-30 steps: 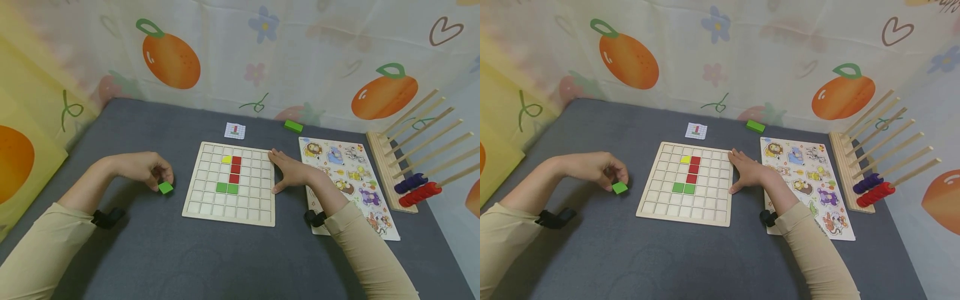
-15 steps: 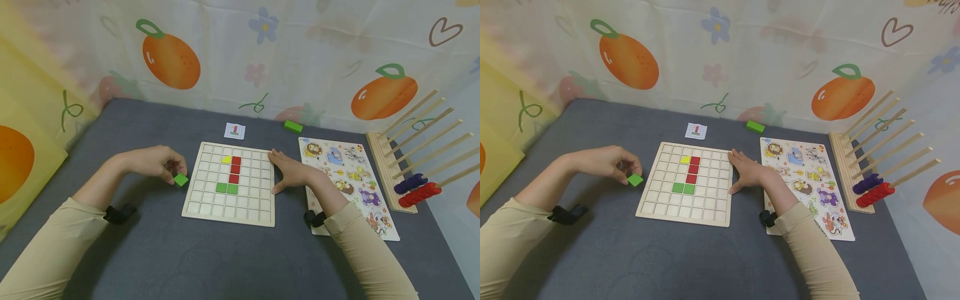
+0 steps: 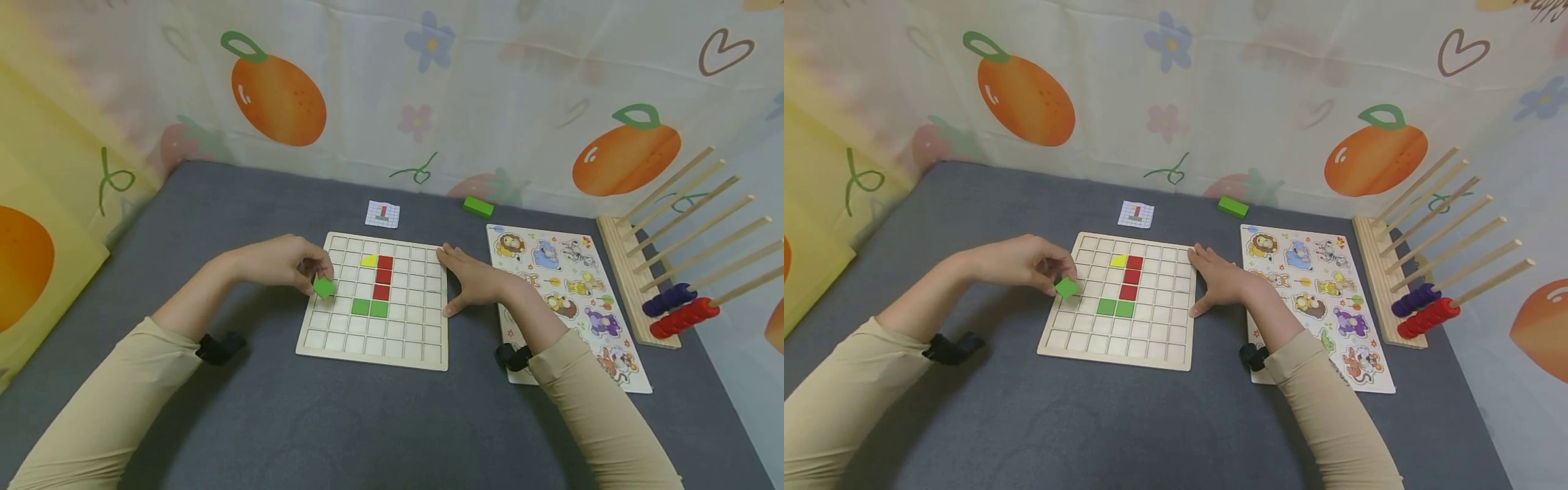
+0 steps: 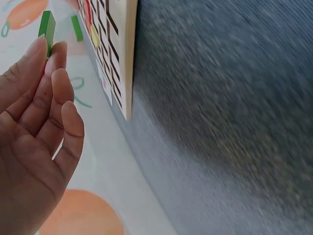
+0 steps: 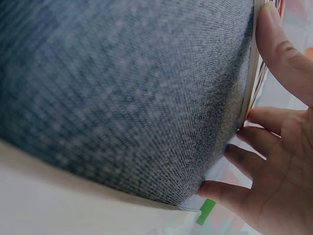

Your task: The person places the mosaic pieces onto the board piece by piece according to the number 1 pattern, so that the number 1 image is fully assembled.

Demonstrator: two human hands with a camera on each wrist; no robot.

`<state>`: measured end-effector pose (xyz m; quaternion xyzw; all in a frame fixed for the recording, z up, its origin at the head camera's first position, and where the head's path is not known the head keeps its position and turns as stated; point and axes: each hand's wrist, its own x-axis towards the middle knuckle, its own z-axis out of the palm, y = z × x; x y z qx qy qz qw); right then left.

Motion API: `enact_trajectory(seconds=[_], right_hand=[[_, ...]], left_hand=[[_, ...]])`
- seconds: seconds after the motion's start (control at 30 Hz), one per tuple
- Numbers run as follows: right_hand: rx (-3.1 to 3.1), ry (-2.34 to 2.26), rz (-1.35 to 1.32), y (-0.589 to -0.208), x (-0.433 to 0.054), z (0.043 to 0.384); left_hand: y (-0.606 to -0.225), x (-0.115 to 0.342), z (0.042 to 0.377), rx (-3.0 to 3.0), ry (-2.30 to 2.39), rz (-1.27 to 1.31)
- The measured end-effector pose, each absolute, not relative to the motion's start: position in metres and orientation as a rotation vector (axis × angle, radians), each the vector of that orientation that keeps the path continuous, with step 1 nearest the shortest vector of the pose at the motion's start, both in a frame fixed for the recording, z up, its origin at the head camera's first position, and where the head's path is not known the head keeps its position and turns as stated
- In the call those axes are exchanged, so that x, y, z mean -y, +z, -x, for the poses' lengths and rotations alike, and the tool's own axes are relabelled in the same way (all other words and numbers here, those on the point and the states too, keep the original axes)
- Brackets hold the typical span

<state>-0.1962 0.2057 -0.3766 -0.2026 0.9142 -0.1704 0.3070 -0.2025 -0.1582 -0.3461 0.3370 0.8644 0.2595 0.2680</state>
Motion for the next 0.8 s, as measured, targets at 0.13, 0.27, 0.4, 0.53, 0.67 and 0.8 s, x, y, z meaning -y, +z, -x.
enact_trajectory(seconds=[0.13,0.27,0.4,0.53,0.67,0.8], right_hand=[[-2.415,-0.459,0.539,-0.377,-0.206,0.196],[-2.411,-0.464,0.541,-0.377,-0.206,0.197],[-2.411,-0.461,0.551,-0.376,-0.206,0.197],[-2.407,-0.466,0.547,-0.376,-0.206,0.196],[-2.409,-0.466,0.537,-0.376,-0.206,0.196],[-2.411,-0.466,0.544,-0.376,-0.206,0.196]], left_hand=[[-0.348,0.147,0.203,-2.304,0.715,-0.919],[-0.35,0.137,0.203,-2.295,0.715,-0.94],[-0.351,0.129,0.201,-2.286,0.732,-0.95],[-0.351,0.121,0.2,-2.291,0.771,-0.963],[-0.352,0.114,0.2,-2.304,0.795,-0.995],[-0.354,0.106,0.199,-2.31,0.787,-1.024]])
